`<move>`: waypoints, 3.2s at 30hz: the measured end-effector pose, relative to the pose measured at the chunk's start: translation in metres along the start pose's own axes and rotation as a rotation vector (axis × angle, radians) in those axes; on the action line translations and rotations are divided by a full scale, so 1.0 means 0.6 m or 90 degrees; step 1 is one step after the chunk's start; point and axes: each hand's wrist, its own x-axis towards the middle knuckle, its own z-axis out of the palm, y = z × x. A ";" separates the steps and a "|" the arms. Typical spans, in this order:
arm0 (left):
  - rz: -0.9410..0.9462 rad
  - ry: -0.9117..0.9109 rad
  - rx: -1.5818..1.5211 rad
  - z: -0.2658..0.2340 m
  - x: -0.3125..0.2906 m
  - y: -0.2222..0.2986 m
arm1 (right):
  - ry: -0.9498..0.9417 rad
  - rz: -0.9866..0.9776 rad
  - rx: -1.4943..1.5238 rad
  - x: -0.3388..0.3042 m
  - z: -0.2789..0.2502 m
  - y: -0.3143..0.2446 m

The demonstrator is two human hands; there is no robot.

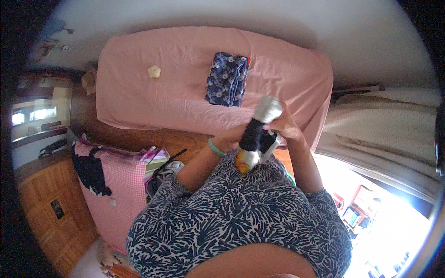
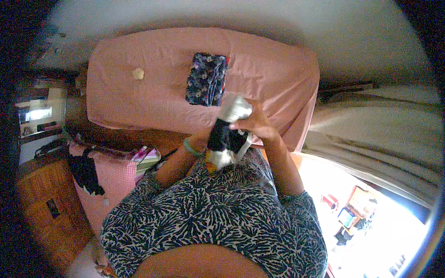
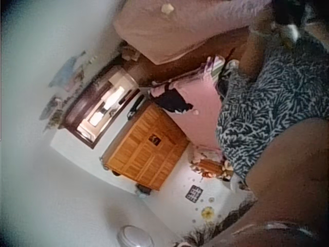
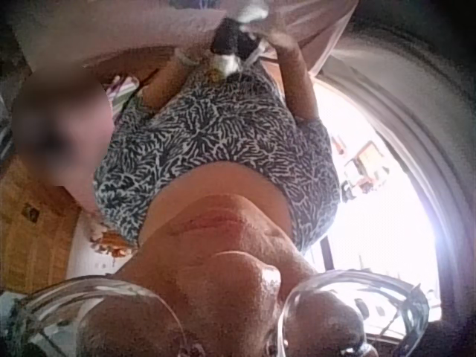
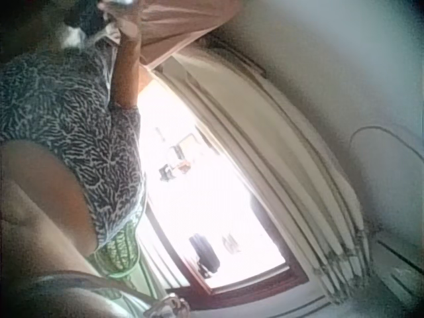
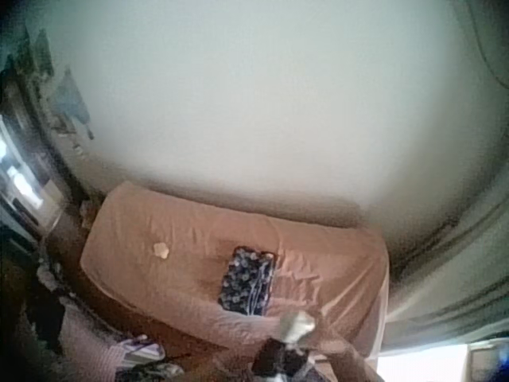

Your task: The person sorts through a green laundry basket filled with various garments, picking up items one by one. They unfold each piece, shake it out, and fold it neatly before placing it on a pink-covered surface. The process is repeated for multiple items including patterned shirts and pants.

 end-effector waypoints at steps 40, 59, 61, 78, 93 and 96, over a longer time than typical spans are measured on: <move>0.504 0.451 1.599 -0.020 0.087 0.201 | 1.070 0.144 -0.154 -0.476 -0.022 0.438; 0.180 -0.404 1.183 0.301 0.167 -0.214 | 1.527 0.543 0.179 -1.096 0.171 0.633; 0.136 -0.521 1.178 0.303 0.181 -0.231 | 1.497 0.708 -0.027 -1.078 0.170 0.626; -0.071 -0.919 1.097 0.401 0.351 -0.405 | 1.646 0.749 -0.320 -1.013 0.183 0.506; -0.346 -1.288 0.903 0.660 0.377 -0.713 | 1.541 0.218 0.032 -0.874 -0.006 0.176; -0.343 -1.268 0.876 0.711 0.420 -0.726 | 1.282 0.341 0.147 -0.904 0.002 0.191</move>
